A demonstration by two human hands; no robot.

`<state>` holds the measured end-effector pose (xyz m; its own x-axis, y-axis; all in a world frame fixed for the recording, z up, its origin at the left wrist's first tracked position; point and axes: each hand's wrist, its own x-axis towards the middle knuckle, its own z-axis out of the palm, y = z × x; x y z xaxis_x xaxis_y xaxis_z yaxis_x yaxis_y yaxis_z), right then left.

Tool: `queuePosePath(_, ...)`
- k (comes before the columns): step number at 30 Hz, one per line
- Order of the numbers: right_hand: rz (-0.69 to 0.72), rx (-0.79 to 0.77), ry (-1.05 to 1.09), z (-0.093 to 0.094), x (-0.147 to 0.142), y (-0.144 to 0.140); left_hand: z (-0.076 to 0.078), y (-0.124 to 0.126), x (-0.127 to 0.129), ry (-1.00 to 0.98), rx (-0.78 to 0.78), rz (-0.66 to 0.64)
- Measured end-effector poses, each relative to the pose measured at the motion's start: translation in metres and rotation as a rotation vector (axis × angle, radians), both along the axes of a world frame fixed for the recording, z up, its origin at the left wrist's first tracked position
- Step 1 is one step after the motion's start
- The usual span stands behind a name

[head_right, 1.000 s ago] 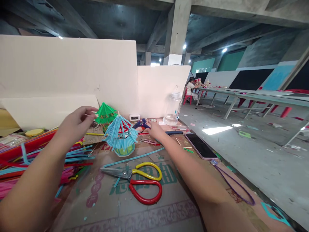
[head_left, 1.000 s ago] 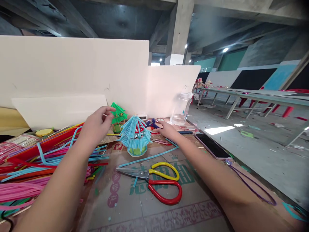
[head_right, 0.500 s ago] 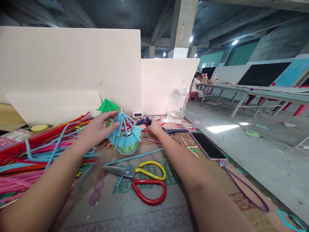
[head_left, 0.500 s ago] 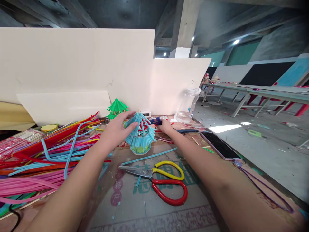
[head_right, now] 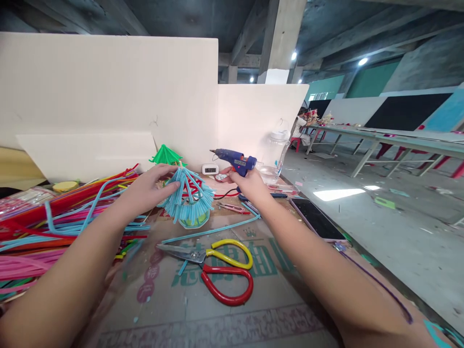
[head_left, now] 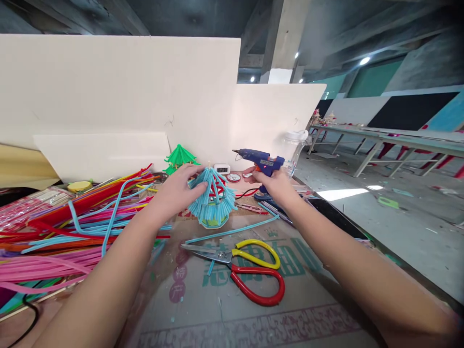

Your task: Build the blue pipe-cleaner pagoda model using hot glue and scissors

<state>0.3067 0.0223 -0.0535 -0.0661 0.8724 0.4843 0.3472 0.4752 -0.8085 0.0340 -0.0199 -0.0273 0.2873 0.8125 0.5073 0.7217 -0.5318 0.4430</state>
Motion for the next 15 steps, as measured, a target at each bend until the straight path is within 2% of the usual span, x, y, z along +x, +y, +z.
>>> queuePosePath(1, 0.092, 0.022, 0.069, 0.002, -0.002, -0.009, 0.000, 0.000, -0.001, -0.004, -0.006, -0.005)
queuePosePath(3, 0.167, 0.041, 0.115, 0.003, -0.005, -0.026, 0.000, 0.001, -0.002, -0.009, -0.021, -0.025)
queuePosePath(7, 0.099, 0.110, -0.092, 0.005, -0.003, -0.051, 0.000, 0.003, -0.004, -0.011, -0.067, -0.051)
queuePosePath(10, 0.141, 0.140, -0.204, 0.006, -0.003, -0.058, -0.001, 0.006, -0.006, -0.005, -0.068, -0.038)
queuePosePath(15, 0.261, 0.072, -0.239, 0.001, -0.009, -0.056, -0.003, 0.007, -0.007, -0.008, -0.028, 0.003)
